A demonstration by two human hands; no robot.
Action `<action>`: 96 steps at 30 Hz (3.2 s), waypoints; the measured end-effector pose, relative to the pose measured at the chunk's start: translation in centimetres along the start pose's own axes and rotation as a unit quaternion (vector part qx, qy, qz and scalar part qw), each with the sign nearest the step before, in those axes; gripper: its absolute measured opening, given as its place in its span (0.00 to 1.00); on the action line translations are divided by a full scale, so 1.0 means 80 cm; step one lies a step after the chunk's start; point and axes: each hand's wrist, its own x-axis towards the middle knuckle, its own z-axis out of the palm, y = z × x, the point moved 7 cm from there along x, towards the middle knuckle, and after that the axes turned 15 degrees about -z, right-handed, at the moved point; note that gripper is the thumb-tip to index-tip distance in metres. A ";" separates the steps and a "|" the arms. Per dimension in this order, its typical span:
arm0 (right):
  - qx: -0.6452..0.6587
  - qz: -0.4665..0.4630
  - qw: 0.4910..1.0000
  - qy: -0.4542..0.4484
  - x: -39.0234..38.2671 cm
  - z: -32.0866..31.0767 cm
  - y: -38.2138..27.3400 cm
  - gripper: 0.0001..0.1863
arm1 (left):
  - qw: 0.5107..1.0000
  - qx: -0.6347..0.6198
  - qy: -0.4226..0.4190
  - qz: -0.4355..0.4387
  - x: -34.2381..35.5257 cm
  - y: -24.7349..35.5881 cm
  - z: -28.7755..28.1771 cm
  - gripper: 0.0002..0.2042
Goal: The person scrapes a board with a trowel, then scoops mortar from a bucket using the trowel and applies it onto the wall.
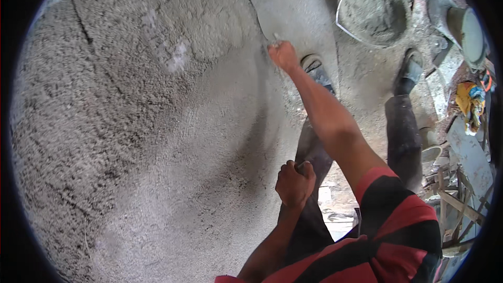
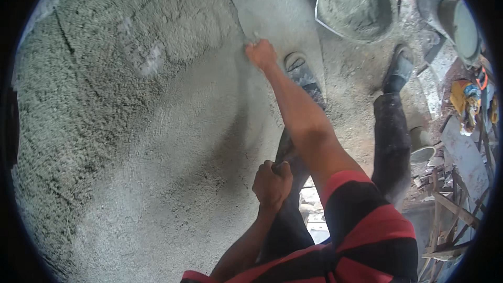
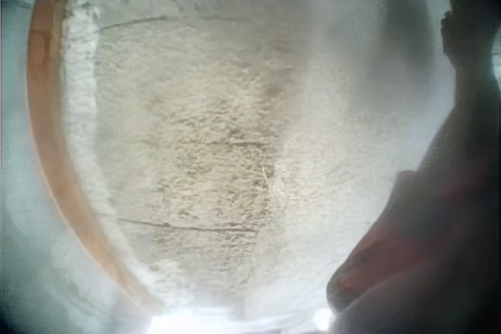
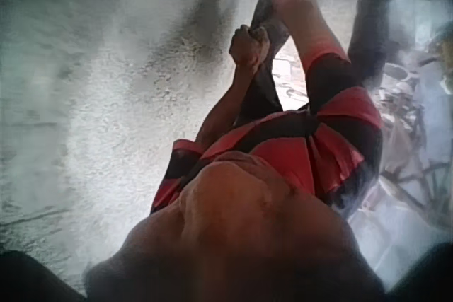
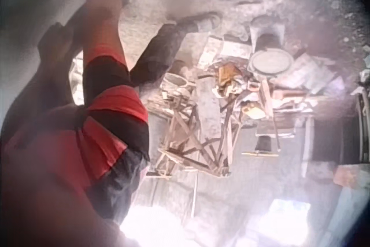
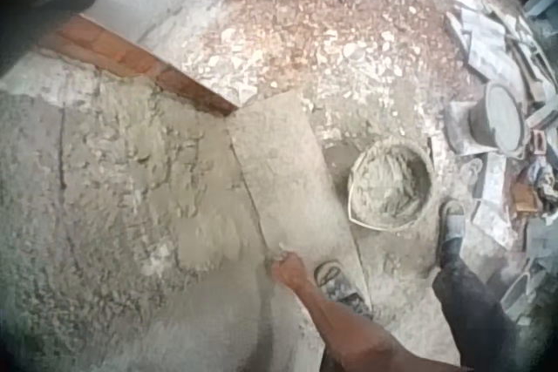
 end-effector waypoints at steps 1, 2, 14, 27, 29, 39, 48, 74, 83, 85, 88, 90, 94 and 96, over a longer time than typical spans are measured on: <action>0.035 0.010 0.999 0.002 0.007 0.009 -0.012 0.27 | 1.000 0.007 0.003 -0.009 0.006 -0.006 0.001 0.22; 0.041 0.014 0.999 -0.004 0.004 0.019 -0.025 0.27 | 1.000 0.012 0.003 -0.011 0.008 -0.009 0.004 0.22; 0.307 0.098 0.934 -0.152 -0.197 -0.018 -0.208 0.13 | 0.999 0.026 0.030 0.032 -0.012 0.003 0.007 0.22; 0.065 -0.089 0.916 0.386 -0.062 -0.208 -0.272 0.10 | 0.997 0.006 0.032 0.071 -0.015 0.008 0.035 0.22; -0.067 -0.127 0.946 0.289 -0.029 -0.166 -0.278 0.10 | 0.995 0.005 0.003 0.097 -0.037 0.026 0.042 0.22; -0.334 -0.446 0.799 -0.227 -0.211 -0.318 -0.320 0.14 | 0.999 -0.002 0.023 -0.039 -0.070 0.019 0.027 0.25; -0.621 -0.130 0.697 -0.336 -0.036 -0.569 -0.121 0.11 | 0.968 -0.252 0.002 -0.010 -0.076 0.099 0.083 0.26; -0.531 -0.263 0.771 -0.234 -0.135 -0.646 -0.202 0.14 | 0.756 -0.639 -0.129 0.060 0.033 0.452 0.014 0.15; -0.192 -0.200 0.910 -0.308 -0.225 -0.548 -0.099 0.21 | 0.789 -0.556 -0.074 0.250 -0.166 0.258 -0.075 0.12; 0.031 -0.182 0.903 -0.389 -0.299 -0.528 -0.148 0.22 | 0.839 -0.513 -0.127 0.132 -0.161 0.208 -0.064 0.11; -0.052 -0.123 0.930 -0.342 -0.374 -0.525 -0.229 0.17 | 0.758 -0.617 -0.171 0.121 -0.156 0.160 -0.069 0.09; -0.048 -0.013 0.957 -0.285 -0.401 -0.525 -0.267 0.10 | 0.746 -0.632 -0.171 0.124 -0.147 0.134 -0.075 0.08; 0.053 0.075 0.970 -0.223 -0.421 -0.514 -0.309 0.07 | 0.730 -0.653 -0.181 0.088 -0.117 0.098 -0.069 0.07; 0.127 -0.003 0.985 -0.119 -0.405 -0.508 -0.315 0.06 | 0.722 -0.661 -0.189 0.078 -0.091 0.076 -0.059 0.08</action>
